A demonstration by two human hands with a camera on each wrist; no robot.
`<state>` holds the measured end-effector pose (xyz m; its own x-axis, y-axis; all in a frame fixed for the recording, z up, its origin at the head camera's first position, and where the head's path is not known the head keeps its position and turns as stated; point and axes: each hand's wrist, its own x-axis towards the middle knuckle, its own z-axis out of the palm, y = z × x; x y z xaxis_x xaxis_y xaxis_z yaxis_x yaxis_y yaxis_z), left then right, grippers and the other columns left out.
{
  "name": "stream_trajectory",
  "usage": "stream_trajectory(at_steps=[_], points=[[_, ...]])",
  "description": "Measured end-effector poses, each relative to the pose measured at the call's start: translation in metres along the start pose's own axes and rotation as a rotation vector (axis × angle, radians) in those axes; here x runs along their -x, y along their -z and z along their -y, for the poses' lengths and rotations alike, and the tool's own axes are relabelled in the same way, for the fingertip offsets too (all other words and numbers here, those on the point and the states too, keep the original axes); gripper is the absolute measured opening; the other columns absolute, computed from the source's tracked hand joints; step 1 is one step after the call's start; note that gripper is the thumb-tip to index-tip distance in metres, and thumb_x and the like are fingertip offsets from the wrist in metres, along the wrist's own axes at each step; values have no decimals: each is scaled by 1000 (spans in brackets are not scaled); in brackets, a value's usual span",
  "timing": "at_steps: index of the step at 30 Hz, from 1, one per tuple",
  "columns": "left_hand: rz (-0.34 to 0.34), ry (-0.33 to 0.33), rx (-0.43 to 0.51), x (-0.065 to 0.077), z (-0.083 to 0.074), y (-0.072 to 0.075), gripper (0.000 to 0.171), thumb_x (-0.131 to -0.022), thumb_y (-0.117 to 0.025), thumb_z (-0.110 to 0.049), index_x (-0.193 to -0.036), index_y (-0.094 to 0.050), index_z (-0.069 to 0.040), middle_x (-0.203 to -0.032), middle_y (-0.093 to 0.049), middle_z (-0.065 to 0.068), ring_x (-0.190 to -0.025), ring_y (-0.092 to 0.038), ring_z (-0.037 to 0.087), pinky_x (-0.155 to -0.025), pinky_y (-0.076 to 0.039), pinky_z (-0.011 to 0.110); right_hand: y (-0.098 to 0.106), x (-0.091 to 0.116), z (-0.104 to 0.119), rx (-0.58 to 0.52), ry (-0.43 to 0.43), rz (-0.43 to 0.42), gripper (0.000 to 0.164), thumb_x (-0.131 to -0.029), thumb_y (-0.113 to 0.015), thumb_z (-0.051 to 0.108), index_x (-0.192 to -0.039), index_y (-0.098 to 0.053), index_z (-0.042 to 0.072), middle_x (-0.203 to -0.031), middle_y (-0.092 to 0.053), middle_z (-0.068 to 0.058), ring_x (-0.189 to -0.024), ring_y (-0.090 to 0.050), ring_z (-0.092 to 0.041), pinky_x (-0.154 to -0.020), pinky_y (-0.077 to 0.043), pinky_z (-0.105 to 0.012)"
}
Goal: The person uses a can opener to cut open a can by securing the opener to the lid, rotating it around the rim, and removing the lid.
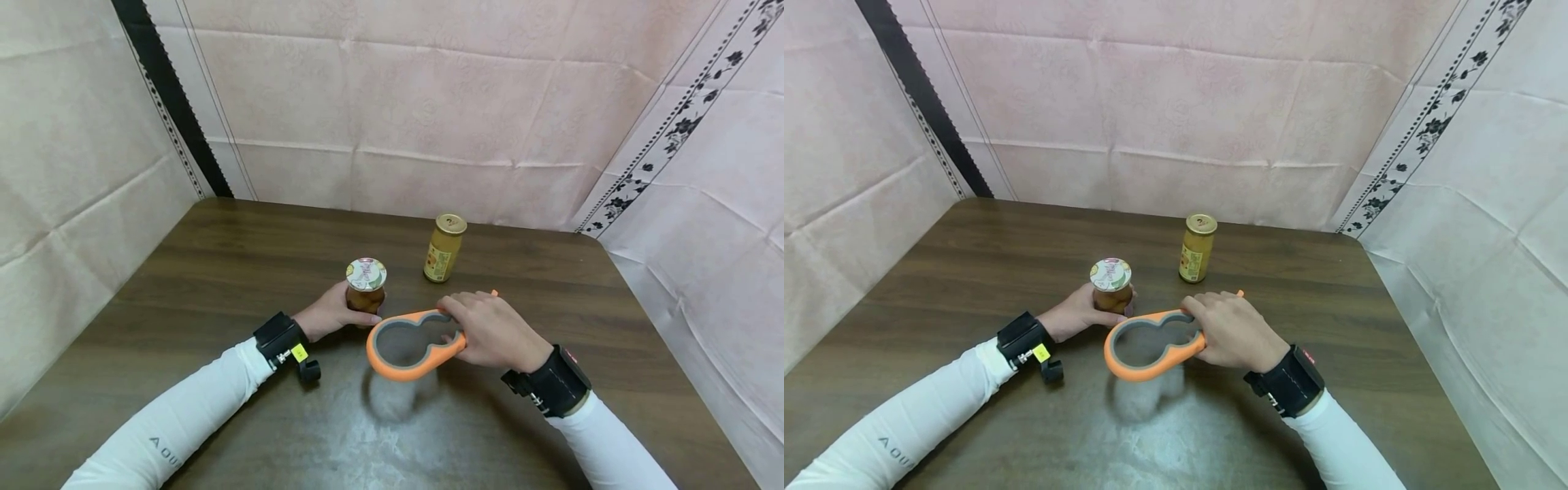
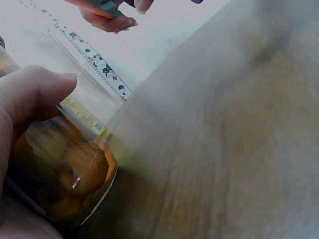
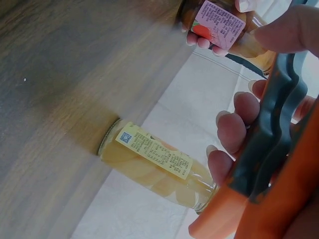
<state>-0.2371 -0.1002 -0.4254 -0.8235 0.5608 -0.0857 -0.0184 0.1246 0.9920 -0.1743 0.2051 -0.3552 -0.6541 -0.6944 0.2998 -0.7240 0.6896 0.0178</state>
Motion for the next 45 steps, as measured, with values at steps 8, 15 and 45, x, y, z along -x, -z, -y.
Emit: stream_trajectory(at_steps=[8, 15, 45], points=[[23, -29, -29, 0, 0, -2, 73, -87, -79, -9, -149, -40, -8, -145, -54, 18, -130, -53, 29, -106, -48, 39, 4, -2, 1, -13, -11, -26, 41, -78, -82, 26, -113, -66, 11, -94, -67, 4, -79, -59, -12, -70, -51, -30], [14, -12, -58, 1, 0, -7, 77, -85, -82, -12, -149, -39, -13, -143, -55, 15, -130, -54, 30, -108, -47, 44, 7, -4, 3, -18, 8, -60, 43, -77, -80, 25, -114, -65, 9, -91, -65, 3, -78, -57, -12, -70, -50, -31], [68, -38, -78, 3, 2, -24, 64, -83, -85, -21, -138, -53, -13, -124, -67, 8, -111, -61, 20, -103, -47, 40, 12, -10, 7, -21, 32, -80, 43, -74, -86, 25, -110, -66, 14, -92, -65, 5, -76, -56, -11, -67, -49, -29]])
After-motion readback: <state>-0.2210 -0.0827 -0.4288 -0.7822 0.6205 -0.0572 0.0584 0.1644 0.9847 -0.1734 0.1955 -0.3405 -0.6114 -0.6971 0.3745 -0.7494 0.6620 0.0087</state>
